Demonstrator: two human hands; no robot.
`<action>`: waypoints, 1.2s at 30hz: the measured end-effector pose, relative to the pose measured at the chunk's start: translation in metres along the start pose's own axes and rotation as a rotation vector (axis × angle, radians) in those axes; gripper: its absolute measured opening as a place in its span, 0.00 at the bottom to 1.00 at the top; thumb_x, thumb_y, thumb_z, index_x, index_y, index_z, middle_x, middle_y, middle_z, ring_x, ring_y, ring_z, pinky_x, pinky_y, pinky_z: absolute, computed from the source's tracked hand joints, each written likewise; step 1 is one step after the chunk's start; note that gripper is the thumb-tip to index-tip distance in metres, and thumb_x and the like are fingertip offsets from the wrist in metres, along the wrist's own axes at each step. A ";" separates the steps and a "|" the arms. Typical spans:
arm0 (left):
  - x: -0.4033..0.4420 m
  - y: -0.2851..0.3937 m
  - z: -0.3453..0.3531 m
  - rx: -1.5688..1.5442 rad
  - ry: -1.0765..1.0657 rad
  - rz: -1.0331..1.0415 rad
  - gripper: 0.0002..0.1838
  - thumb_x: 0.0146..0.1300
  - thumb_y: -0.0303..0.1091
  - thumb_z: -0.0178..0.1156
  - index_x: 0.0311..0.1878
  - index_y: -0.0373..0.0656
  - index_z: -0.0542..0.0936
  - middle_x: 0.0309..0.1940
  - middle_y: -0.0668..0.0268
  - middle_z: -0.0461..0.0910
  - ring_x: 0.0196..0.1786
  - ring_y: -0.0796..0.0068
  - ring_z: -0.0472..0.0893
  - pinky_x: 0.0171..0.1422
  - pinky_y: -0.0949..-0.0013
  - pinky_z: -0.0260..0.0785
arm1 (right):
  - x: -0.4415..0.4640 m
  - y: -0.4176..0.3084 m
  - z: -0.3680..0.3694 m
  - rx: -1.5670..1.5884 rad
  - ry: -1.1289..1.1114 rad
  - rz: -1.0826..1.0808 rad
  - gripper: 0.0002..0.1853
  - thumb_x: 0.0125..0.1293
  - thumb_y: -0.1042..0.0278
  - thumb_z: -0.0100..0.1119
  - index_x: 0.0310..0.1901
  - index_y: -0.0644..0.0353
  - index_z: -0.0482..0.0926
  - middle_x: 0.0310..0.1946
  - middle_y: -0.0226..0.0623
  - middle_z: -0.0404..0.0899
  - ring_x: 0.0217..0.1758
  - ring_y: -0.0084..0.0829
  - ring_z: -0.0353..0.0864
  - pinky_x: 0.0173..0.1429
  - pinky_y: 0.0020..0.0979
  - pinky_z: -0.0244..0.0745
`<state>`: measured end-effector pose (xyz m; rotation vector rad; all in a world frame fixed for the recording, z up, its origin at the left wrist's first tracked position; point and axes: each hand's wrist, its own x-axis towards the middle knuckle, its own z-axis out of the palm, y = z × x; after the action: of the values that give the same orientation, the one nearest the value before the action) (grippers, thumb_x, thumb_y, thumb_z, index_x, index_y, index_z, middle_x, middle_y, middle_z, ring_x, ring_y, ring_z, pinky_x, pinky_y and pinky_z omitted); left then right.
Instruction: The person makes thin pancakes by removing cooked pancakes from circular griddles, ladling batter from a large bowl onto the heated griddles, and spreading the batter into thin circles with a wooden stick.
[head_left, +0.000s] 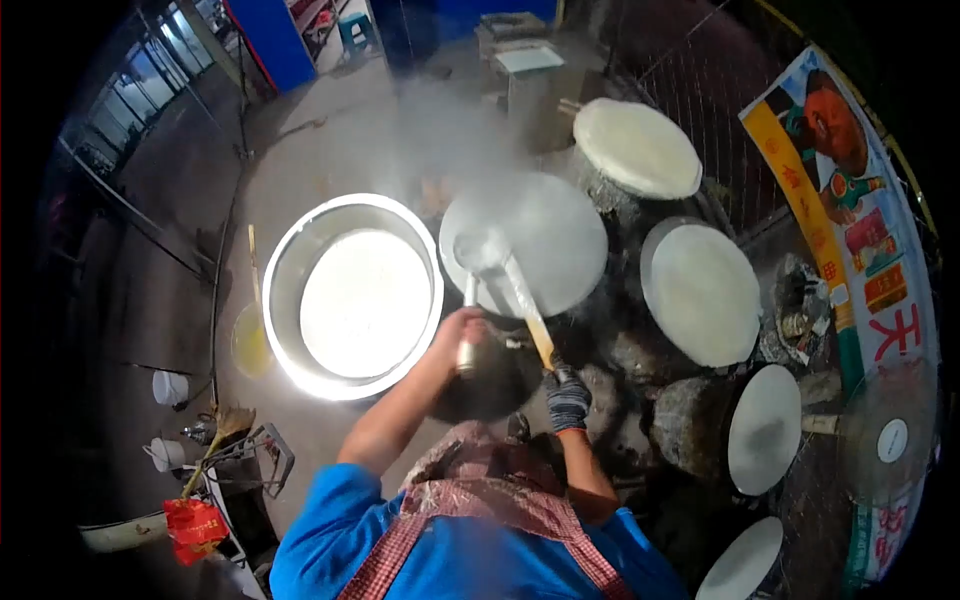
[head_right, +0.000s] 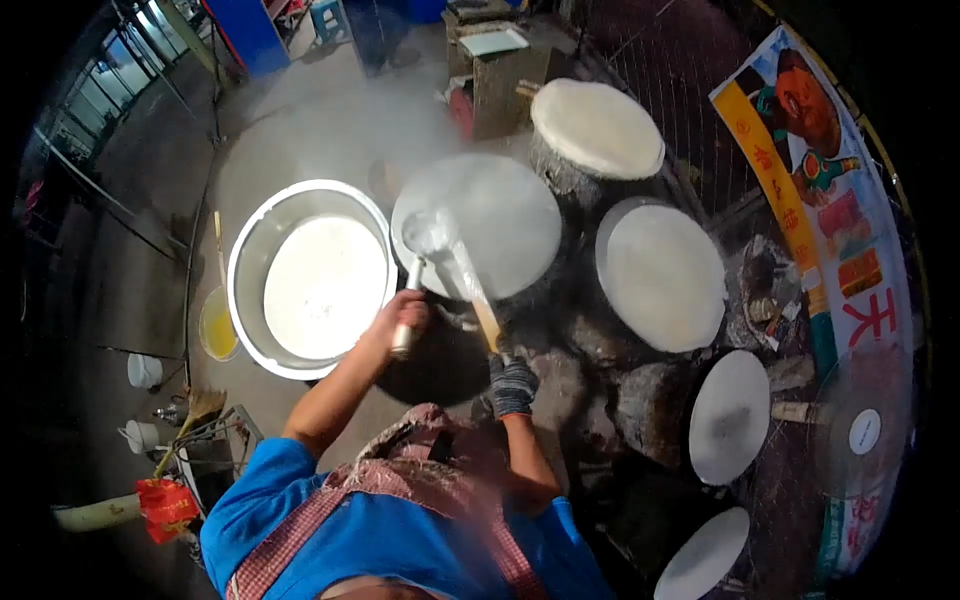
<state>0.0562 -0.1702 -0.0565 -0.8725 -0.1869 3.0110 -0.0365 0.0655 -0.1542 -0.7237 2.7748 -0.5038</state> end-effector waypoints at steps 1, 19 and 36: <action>-0.027 0.004 -0.021 0.018 -0.036 0.047 0.19 0.59 0.32 0.46 0.13 0.49 0.57 0.08 0.75 0.57 0.08 0.86 0.55 0.09 0.82 0.50 | -0.013 0.004 -0.003 0.079 0.113 -0.102 0.16 0.55 0.51 0.51 0.41 0.50 0.77 0.36 0.43 0.77 0.34 0.42 0.76 0.38 0.40 0.70; -0.139 -0.048 -0.051 -0.019 0.184 -0.147 0.20 0.62 0.45 0.44 0.16 0.46 0.60 0.05 0.72 0.54 0.06 0.83 0.53 0.07 0.80 0.46 | -0.007 0.017 -0.023 -0.075 0.086 -0.046 0.22 0.56 0.47 0.46 0.43 0.57 0.73 0.32 0.49 0.76 0.33 0.48 0.75 0.39 0.44 0.68; -0.076 -0.197 -0.039 -0.298 0.192 -0.027 0.16 0.60 0.37 0.44 0.17 0.45 0.61 0.07 0.72 0.55 0.07 0.82 0.54 0.09 0.80 0.50 | 0.109 0.239 -0.160 -0.331 -0.022 -0.205 0.23 0.55 0.66 0.42 0.55 0.55 0.64 0.53 0.49 0.64 0.51 0.46 0.69 0.52 0.47 0.62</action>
<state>0.1347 0.0267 -0.0262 -1.1605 -0.6512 2.8944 -0.2800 0.2495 -0.1135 -1.0845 2.8088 -0.0655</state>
